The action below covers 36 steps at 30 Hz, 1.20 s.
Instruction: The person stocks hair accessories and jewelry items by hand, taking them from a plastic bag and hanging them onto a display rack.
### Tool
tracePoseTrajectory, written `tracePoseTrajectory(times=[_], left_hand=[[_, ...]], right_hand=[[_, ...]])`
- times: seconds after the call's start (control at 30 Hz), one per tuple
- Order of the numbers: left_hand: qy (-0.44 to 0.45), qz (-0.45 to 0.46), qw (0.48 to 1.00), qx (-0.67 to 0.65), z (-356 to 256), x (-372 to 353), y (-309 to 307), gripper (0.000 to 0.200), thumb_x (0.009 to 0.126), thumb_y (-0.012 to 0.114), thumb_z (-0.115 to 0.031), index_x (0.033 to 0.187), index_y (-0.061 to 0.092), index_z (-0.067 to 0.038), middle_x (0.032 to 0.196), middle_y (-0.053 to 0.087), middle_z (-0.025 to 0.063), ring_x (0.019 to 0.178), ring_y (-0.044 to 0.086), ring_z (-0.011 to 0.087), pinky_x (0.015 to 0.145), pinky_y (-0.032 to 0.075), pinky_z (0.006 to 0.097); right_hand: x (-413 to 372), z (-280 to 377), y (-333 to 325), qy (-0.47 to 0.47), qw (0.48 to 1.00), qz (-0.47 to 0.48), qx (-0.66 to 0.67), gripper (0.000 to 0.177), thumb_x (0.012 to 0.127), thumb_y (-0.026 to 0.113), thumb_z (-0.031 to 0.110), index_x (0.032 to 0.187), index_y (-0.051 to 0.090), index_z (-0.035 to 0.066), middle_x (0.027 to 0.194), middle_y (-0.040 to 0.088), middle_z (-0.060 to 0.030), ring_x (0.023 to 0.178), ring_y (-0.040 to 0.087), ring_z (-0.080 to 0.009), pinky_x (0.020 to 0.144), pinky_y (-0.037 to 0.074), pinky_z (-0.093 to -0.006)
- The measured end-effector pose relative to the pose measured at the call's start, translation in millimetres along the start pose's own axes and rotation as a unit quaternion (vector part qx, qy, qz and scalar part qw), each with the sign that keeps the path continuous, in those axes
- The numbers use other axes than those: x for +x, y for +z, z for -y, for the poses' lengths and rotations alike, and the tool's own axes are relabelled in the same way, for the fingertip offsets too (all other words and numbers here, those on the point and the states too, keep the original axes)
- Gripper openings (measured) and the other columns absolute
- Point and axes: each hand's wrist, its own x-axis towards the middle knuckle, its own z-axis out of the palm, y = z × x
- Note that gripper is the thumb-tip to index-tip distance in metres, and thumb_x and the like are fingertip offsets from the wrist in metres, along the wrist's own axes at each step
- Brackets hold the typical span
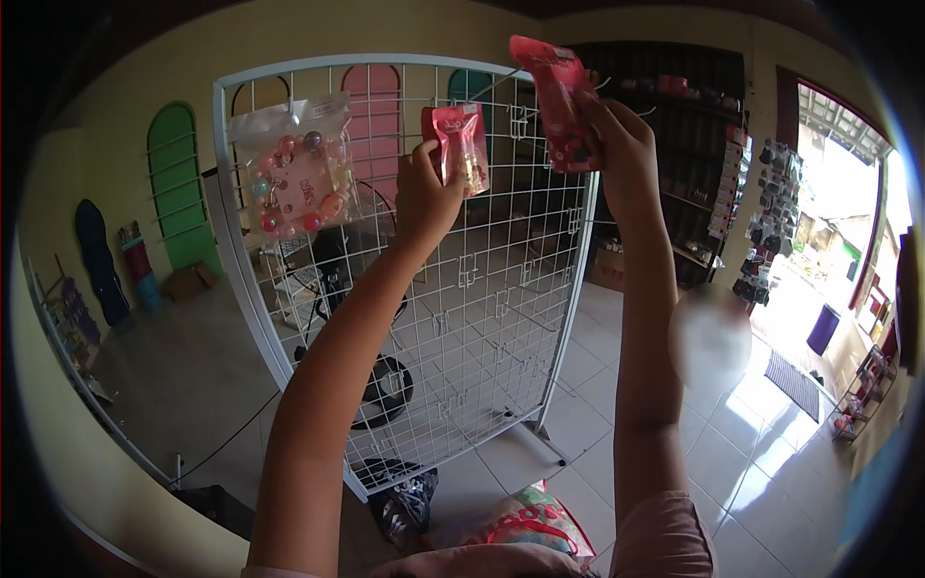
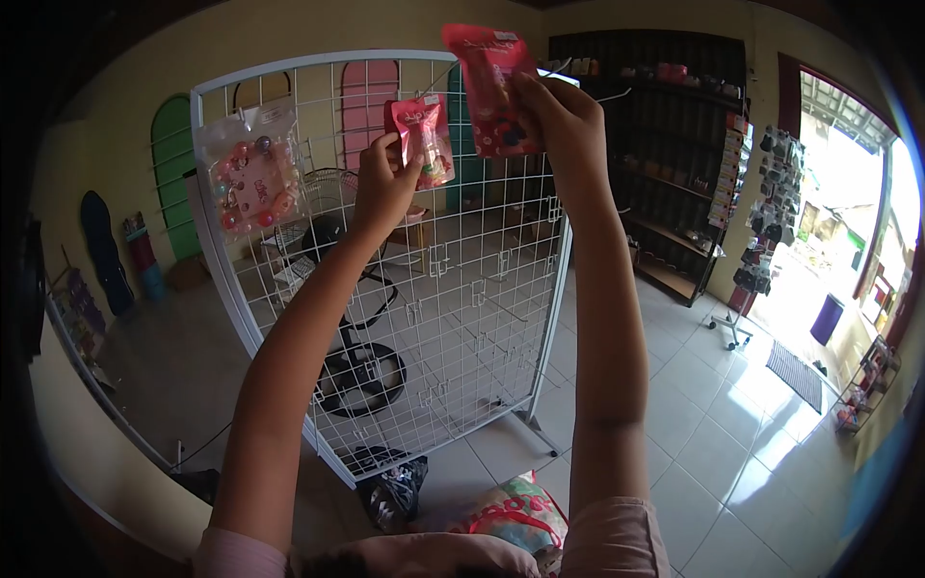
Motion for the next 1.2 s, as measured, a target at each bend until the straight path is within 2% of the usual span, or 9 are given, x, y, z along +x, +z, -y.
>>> tracePoseTrajectory(times=[0.13,0.27,0.6,0.73,0.77,0.87,0.9,1.13,1.2], left_hand=[[-0.006,-0.043,0.997,0.060,1.7,3.6,7.0,0.049,0.082,0.061,-0.033,0.118,0.045,-0.004,0.105,0.053,0.0206,0.098,0.055,0.0367,0.081,0.046,0.0443],[-0.037,0.018,0.997,0.069,4.1,12.0,2.5,0.036,0.081,0.061,-0.031,0.101,0.054,-0.002,0.099,0.059,0.0178,0.091,0.059,0.0343,0.076,0.047,0.0437],[-0.048,0.007,0.990,-0.129,-39.0,4.1,-12.7,0.024,0.082,0.057,-0.023,0.084,0.057,0.001,0.076,0.060,0.0140,0.074,0.060,0.0279,0.067,0.047,0.0358],[-0.013,-0.044,0.979,-0.200,-38.0,6.9,-19.4,0.031,0.088,0.051,-0.027,0.094,0.059,0.002,0.081,0.061,0.0153,0.077,0.060,0.0256,0.070,0.046,0.0342],[0.004,-0.058,0.977,-0.205,-33.7,11.7,-22.8,0.034,0.089,0.050,-0.029,0.098,0.059,0.002,0.085,0.062,0.0164,0.079,0.060,0.0257,0.072,0.046,0.0341],[0.024,-0.034,0.988,-0.149,2.4,21.9,-8.5,0.048,0.093,0.042,-0.040,0.112,0.051,0.003,0.102,0.056,0.0213,0.092,0.056,0.0292,0.082,0.043,0.0346],[0.025,-0.017,0.985,-0.168,10.3,22.6,-1.1,0.055,0.094,0.038,-0.046,0.118,0.048,0.003,0.109,0.053,0.0229,0.097,0.054,0.0306,0.086,0.041,0.0352],[0.034,0.094,0.941,-0.324,-45.6,13.6,2.9,0.047,0.091,0.045,-0.042,0.111,0.049,0.001,0.102,0.053,0.0180,0.094,0.052,0.0286,0.085,0.040,0.0384],[0.104,0.060,0.967,-0.225,-34.0,15.8,10.3,0.035,0.088,0.050,-0.028,0.110,0.049,-0.001,0.106,0.049,0.0171,0.101,0.046,0.0311,0.089,0.037,0.0426]], right_hand=[[5.2,2.8,1.3,0.018,1.000,0.025,0.000,0.021,0.087,0.060,0.021,0.091,0.065,0.001,0.072,0.057,0.0019,0.062,0.048,-0.0020,0.056,0.037,-0.0172],[8.1,-4.5,-4.3,0.019,0.999,0.046,-0.002,0.023,0.086,0.060,0.021,0.094,0.065,0.000,0.077,0.061,-0.0009,0.067,0.054,-0.0042,0.060,0.042,-0.0181],[2.9,-42.4,20.9,0.081,0.993,0.081,-0.024,0.028,0.085,0.064,0.025,0.086,0.064,-0.002,0.070,0.062,-0.0054,0.058,0.059,-0.0082,0.052,0.049,-0.0192],[16.0,-75.9,20.0,0.032,0.995,0.066,-0.070,0.051,0.082,0.064,0.045,0.098,0.061,-0.003,0.088,0.065,-0.0093,0.082,0.063,-0.0168,0.073,0.050,-0.0313],[18.1,-77.3,19.6,0.084,0.990,0.062,-0.090,0.071,0.080,0.054,0.063,0.113,0.055,0.000,0.106,0.062,-0.0114,0.102,0.057,-0.0213,0.086,0.045,-0.0408],[31.1,-104.3,33.2,0.167,0.984,0.054,0.017,0.081,0.079,0.043,0.073,0.121,0.049,0.004,0.113,0.059,-0.0119,0.109,0.052,-0.0245,0.091,0.039,-0.0460],[34.4,-111.7,34.8,0.199,0.971,0.116,0.059,0.088,0.079,0.037,0.075,0.133,0.038,0.005,0.128,0.043,-0.0162,0.117,0.044,-0.0272,0.096,0.036,-0.0453],[23.0,-112.9,50.6,0.243,0.946,0.159,0.146,0.086,0.080,0.032,0.077,0.127,0.043,0.006,0.097,0.056,-0.0070,0.083,0.053,-0.0174,0.079,0.045,-0.0350],[12.2,-104.0,47.7,0.205,0.950,0.169,0.164,0.082,0.082,0.033,0.075,0.127,0.044,0.008,0.094,0.056,-0.0047,0.081,0.054,-0.0154,0.077,0.045,-0.0335]])
